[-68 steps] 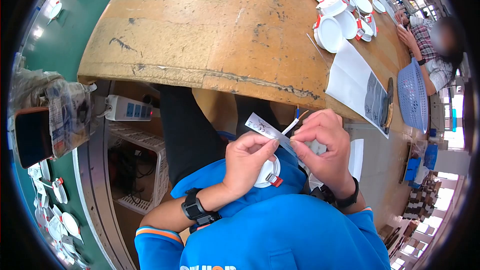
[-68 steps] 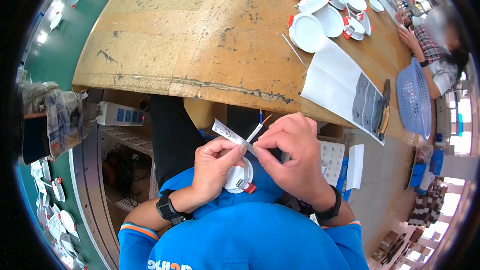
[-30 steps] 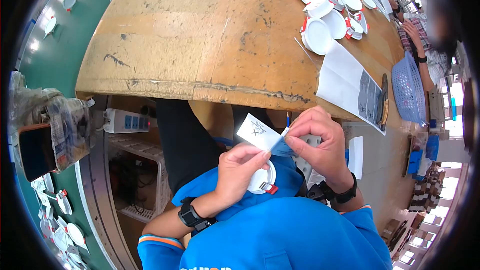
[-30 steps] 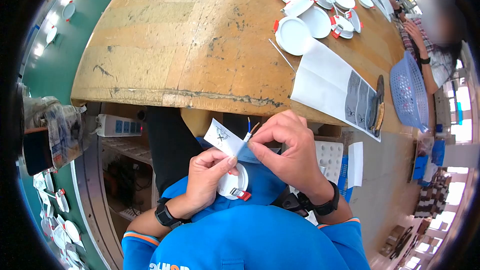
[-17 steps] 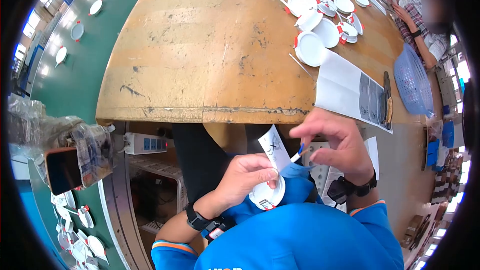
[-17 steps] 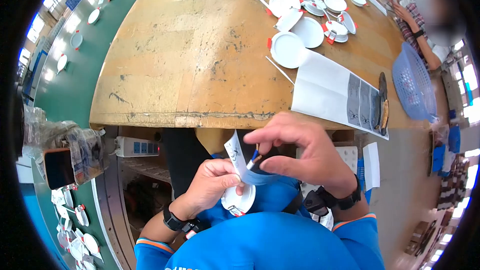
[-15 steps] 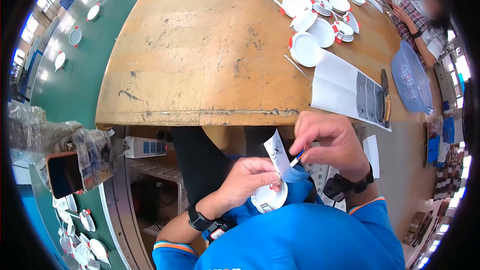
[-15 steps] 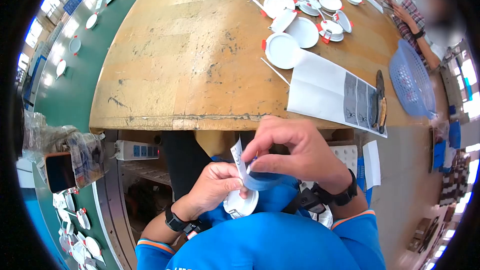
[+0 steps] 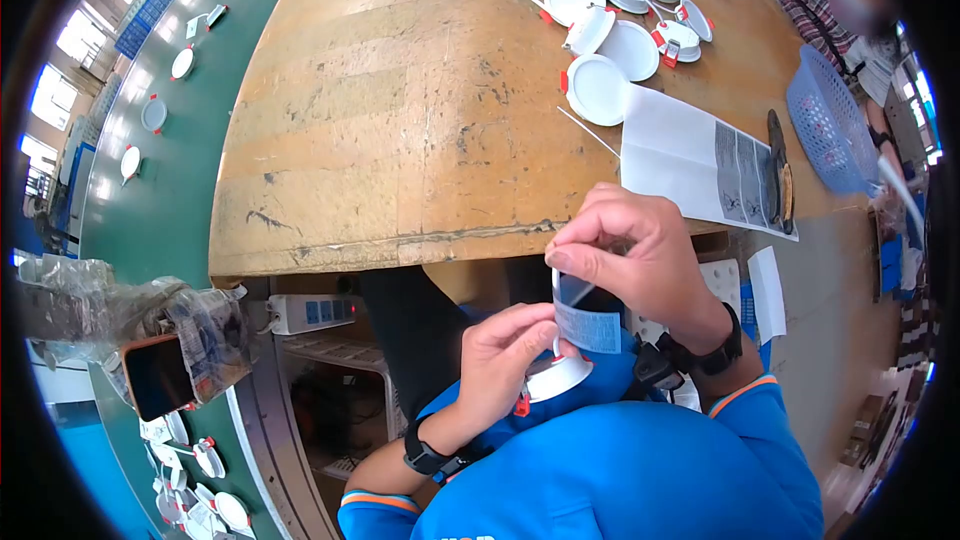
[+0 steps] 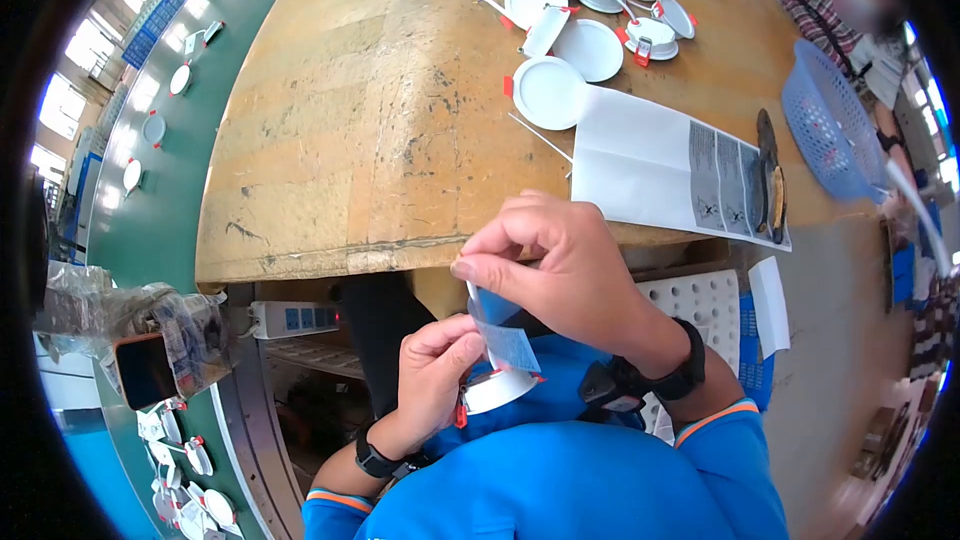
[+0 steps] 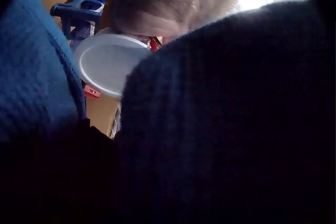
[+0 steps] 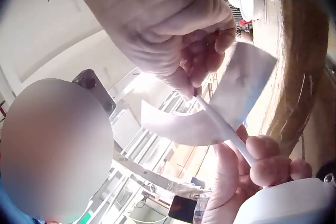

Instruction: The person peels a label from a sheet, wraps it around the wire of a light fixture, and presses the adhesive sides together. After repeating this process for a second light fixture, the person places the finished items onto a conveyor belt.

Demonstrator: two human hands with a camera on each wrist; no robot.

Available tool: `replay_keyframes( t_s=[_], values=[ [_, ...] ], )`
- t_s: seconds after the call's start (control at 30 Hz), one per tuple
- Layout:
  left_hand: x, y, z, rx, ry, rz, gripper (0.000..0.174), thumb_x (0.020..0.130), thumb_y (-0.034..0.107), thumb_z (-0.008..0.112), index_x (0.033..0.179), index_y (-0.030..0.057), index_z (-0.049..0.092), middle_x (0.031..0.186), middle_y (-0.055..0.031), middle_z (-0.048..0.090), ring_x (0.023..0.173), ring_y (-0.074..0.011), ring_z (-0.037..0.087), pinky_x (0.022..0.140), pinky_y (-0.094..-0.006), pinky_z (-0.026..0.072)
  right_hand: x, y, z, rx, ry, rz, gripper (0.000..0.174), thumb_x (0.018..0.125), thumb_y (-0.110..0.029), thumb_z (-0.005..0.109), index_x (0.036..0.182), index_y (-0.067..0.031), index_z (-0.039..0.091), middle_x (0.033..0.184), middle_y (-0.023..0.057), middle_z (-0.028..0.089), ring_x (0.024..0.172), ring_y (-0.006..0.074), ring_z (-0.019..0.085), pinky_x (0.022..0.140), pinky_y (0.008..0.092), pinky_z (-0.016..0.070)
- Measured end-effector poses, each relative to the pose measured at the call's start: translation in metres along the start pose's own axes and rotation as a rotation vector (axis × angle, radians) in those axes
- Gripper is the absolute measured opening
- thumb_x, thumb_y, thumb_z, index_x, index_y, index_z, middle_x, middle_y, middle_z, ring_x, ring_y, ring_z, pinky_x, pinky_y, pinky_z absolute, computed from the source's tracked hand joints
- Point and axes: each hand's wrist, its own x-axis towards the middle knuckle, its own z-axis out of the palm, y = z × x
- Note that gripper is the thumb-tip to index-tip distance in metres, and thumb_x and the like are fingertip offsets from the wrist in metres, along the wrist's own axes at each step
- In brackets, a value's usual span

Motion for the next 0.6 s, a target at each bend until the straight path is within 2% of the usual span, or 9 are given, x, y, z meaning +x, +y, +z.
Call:
replay_keyframes(
  t_s=[0.1, 0.13, 0.23, 0.27, 0.37, 0.5, 0.53, 0.6],
  values=[
    [0.002, -0.007, -0.003, -0.076, 0.073, -0.045, 0.020, 0.087, 0.008, 0.054, 0.102, -0.0036, 0.059, 0.084, -0.0107, 0.063, 0.072, -0.0152, 0.061, 0.068, -0.0277, 0.0513, 0.005, 0.003, 0.004, -0.022, 0.030, 0.092, 0.015, 0.077, -0.014, 0.066, 0.081, 0.0000, 0.066, 0.072, 0.0063, 0.062, 0.060, 0.0099, 0.056, 0.054, 0.0217, 0.0432],
    [0.002, -0.011, -0.005, -0.098, 0.089, -0.039, 0.019, 0.088, 0.009, 0.054, 0.102, -0.0027, 0.059, 0.083, -0.0111, 0.063, 0.072, -0.0163, 0.062, 0.067, -0.0286, 0.0518, 0.004, 0.010, 0.006, 0.043, 0.047, 0.061, 0.019, 0.080, -0.014, 0.064, 0.092, 0.0000, 0.065, 0.075, 0.0062, 0.063, 0.063, 0.0082, 0.056, 0.056, 0.0208, 0.0439],
    [0.005, -0.011, -0.009, -0.220, 0.170, -0.037, 0.020, 0.088, 0.009, 0.053, 0.102, -0.0038, 0.058, 0.084, -0.0116, 0.062, 0.073, -0.0177, 0.062, 0.068, -0.0299, 0.0522, 0.000, 0.021, 0.006, 0.168, 0.128, 0.074, 0.024, 0.082, -0.015, 0.063, 0.101, 0.0002, 0.061, 0.076, 0.0039, 0.063, 0.064, 0.0047, 0.054, 0.056, 0.0182, 0.0421],
    [0.006, -0.010, -0.010, -0.270, 0.202, -0.037, 0.020, 0.088, 0.009, 0.054, 0.101, -0.0048, 0.058, 0.085, -0.0116, 0.062, 0.073, -0.0178, 0.062, 0.068, -0.0302, 0.0522, -0.003, 0.024, 0.003, 0.211, 0.113, 0.090, 0.028, 0.083, -0.016, 0.062, 0.105, 0.0012, 0.058, 0.075, 0.0009, 0.061, 0.065, 0.0017, 0.051, 0.056, 0.0160, 0.0402],
    [0.010, -0.018, -0.017, -0.273, 0.292, -0.035, 0.021, 0.088, 0.009, 0.052, 0.104, -0.0049, 0.056, 0.086, -0.0119, 0.061, 0.074, -0.0189, 0.062, 0.069, -0.0313, 0.0526, -0.015, 0.031, 0.007, 0.226, 0.042, 0.156, 0.029, 0.083, -0.018, 0.063, 0.104, 0.0024, 0.058, 0.074, -0.0007, 0.059, 0.065, 0.0004, 0.050, 0.057, 0.0152, 0.0391],
    [0.013, -0.020, -0.018, -0.282, 0.297, -0.026, 0.024, 0.088, 0.007, 0.051, 0.109, -0.0059, 0.054, 0.091, -0.0137, 0.061, 0.075, -0.0192, 0.061, 0.070, -0.0320, 0.0524, -0.022, 0.034, 0.013, 0.247, 0.035, 0.246, 0.026, 0.083, -0.015, 0.064, 0.100, 0.0032, 0.059, 0.069, -0.0022, 0.058, 0.062, 0.0002, 0.049, 0.054, 0.0152, 0.0397],
    [0.014, -0.020, -0.017, -0.268, 0.317, -0.032, 0.022, 0.088, 0.009, 0.052, 0.106, -0.0039, 0.055, 0.089, -0.0124, 0.062, 0.074, -0.0183, 0.061, 0.069, -0.0317, 0.0521, -0.023, 0.033, 0.014, 0.259, 0.032, 0.303, 0.023, 0.082, -0.014, 0.064, 0.097, 0.0035, 0.060, 0.069, -0.0017, 0.059, 0.060, 0.0001, 0.050, 0.053, 0.0151, 0.0405],
    [0.017, -0.019, -0.015, -0.237, 0.358, -0.044, 0.018, 0.088, 0.013, 0.054, 0.099, 0.0001, 0.058, 0.085, -0.0096, 0.063, 0.071, -0.0165, 0.060, 0.067, -0.0309, 0.0513, -0.026, 0.033, 0.017, 0.277, 0.038, 0.274, 0.023, 0.082, -0.013, 0.064, 0.096, 0.0035, 0.060, 0.069, -0.0013, 0.059, 0.060, -0.0001, 0.050, 0.053, 0.0150, 0.0408]
  ],
)
